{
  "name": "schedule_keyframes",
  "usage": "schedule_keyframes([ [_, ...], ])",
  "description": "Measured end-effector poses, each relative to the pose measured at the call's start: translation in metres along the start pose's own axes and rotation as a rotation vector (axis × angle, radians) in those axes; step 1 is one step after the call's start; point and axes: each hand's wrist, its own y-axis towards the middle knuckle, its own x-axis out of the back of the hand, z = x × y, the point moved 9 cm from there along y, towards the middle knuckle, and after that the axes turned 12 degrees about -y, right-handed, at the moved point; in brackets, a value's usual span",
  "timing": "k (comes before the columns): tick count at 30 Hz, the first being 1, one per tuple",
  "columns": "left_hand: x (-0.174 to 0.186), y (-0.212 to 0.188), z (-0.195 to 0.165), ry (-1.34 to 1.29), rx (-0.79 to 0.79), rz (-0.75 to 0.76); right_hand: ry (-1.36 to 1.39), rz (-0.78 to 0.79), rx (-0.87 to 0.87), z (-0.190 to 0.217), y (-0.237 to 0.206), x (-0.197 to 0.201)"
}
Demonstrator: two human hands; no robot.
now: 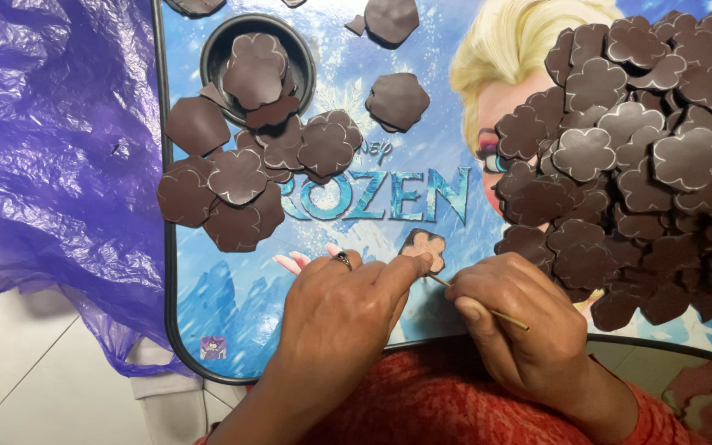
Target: The person uses a small pointed tool to trace or emboss a design onto flower-shaped paper cutouts. They handle each cutout one at a time, working over a Frozen-themed tray with a large pile of similar cutouts nearby.
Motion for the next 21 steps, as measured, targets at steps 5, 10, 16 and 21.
schedule_keyframes([
  [5,0.001,-0.001,0.001,-0.007,-0.010,-0.016,0.035,0.005,0.026,0.004,-0.001,-0.006],
  [10,0.000,-0.001,0.001,0.007,-0.026,-0.010,0.019,0.012,0.019,0.001,-0.002,-0.003],
  [16,0.000,-0.001,0.001,0.000,-0.023,0.003,-0.059,-0.035,-0.008,-0.002,-0.001,0.004],
  [21,0.000,-0.001,0.000,0.009,-0.037,-0.008,-0.026,-0.012,-0.020,-0.002,0.000,0.003],
])
